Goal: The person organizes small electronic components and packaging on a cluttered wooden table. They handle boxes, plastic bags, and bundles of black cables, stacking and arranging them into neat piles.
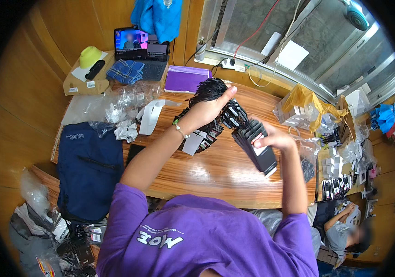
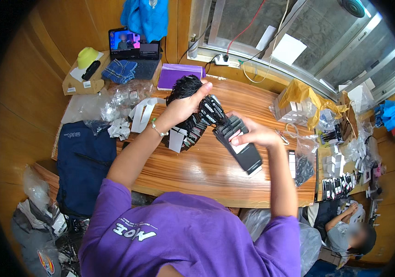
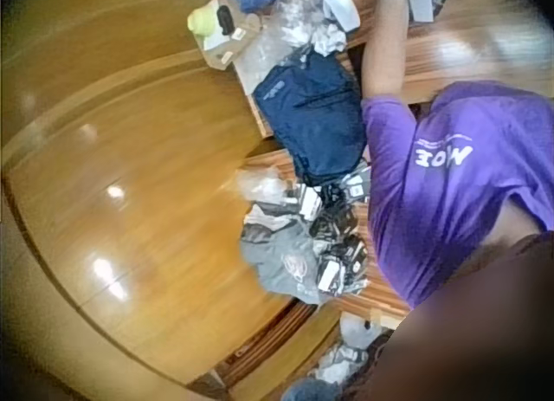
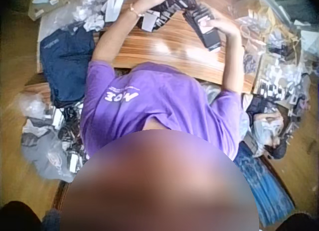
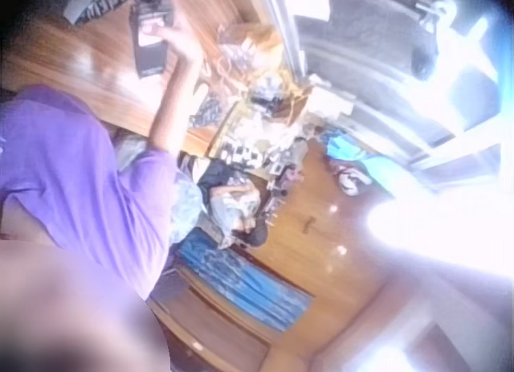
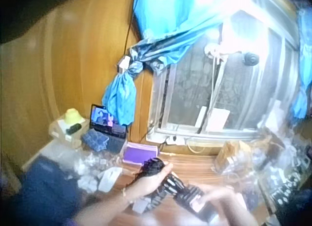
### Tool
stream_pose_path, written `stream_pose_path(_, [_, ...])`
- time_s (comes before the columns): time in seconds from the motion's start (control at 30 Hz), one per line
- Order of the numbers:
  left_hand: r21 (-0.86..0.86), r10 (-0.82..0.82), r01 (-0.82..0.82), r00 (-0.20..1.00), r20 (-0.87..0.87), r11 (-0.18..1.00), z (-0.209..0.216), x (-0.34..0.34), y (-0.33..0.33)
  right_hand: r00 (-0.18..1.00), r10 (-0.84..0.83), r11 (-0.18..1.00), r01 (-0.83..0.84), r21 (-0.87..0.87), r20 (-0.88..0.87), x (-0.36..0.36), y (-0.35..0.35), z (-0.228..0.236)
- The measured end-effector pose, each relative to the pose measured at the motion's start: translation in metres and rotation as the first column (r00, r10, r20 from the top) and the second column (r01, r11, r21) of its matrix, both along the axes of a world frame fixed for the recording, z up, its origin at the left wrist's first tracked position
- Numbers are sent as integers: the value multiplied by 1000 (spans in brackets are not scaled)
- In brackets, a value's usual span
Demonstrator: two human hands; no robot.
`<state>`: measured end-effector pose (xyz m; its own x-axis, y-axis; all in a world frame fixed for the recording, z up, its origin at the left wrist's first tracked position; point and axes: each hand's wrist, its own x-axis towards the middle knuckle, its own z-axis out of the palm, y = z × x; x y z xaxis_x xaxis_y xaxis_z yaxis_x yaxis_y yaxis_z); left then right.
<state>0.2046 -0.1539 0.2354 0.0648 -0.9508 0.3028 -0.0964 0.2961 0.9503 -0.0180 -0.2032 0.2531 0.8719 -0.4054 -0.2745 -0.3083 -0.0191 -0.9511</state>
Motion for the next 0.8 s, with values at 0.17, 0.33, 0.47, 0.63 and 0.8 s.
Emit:
stream_pose_path(0.17, [-21, -72, 84, 939, 338, 996, 40, -3, 0, 924, -230, 973, 227, 45, 307, 11, 43, -31])
stream_pose_path(0.33, [21, -141, 149, 861, 488, 989, 72, -13, 10, 859, -394, 865, 467, -185, 326, 18, 70, -21])
stream_pose_path(0.47, [-7, -233, 261, 874, 426, 965, 83, -21, 15, 777, -387, 590, 623, -514, 497, 22, 77, -30])
stream_pose_path(0.63, [-137, -237, 321, 873, 427, 937, 92, -31, 22, 683, -471, 154, 687, -711, 558, 30, 92, -22])
stream_pose_path(0.8, [57, -292, 342, 691, 662, 938, 106, -26, 28, 679, -428, 258, 724, -640, 596, 27, 99, -24])
